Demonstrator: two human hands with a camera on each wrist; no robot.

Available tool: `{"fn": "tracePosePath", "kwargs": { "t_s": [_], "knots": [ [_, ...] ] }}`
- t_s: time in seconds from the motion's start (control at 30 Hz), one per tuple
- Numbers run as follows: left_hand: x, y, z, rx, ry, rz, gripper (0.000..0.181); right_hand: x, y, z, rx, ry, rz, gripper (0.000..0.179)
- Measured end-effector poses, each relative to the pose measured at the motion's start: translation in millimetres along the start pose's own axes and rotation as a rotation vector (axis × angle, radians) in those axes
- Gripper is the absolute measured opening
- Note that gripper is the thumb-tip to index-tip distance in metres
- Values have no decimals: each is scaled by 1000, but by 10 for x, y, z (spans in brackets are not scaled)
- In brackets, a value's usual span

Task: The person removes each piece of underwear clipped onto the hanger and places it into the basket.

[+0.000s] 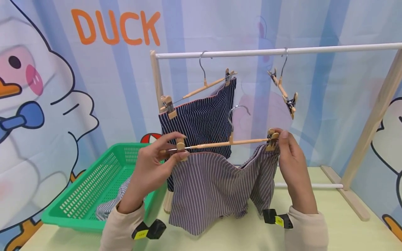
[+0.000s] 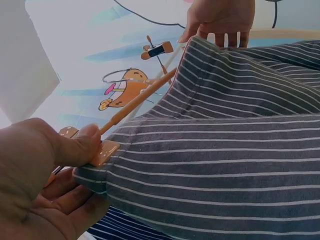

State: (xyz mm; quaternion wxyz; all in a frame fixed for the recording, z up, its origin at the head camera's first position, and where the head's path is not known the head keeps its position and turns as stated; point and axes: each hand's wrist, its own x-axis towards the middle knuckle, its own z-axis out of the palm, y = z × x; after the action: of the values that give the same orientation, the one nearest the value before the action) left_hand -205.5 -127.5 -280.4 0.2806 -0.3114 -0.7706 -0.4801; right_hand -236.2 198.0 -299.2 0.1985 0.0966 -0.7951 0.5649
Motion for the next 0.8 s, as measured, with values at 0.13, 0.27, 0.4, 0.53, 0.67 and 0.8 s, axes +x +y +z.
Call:
{"fn": "tracePosePath", "kwargs": {
  "t_s": [0.13, 0.27, 0.4, 0.53, 0.67, 0.8],
  "knots": [
    [2, 3, -9, -18, -17, -13, 36, -17, -7, 0, 35, -33, -55, 55],
    [7, -26, -32, -43, -15, -5, 37, -40, -17, -18, 67, -71, -103, 53],
    [19, -43, -79, -46, -11, -32, 37, -54, -34, -46, 120, -90, -100, 49],
    [22, -44, -112, -43, -19, -69, 37, -62, -48, -49, 149, -101, -95, 48],
    [20, -48, -120, -44, -27, -84, 36, -75, -50, -43, 191, -105, -103, 46],
    [23, -55, -121, -45, -33, -94, 37, -87, -41, -41, 223, -96, -109, 44]
  ]
}}
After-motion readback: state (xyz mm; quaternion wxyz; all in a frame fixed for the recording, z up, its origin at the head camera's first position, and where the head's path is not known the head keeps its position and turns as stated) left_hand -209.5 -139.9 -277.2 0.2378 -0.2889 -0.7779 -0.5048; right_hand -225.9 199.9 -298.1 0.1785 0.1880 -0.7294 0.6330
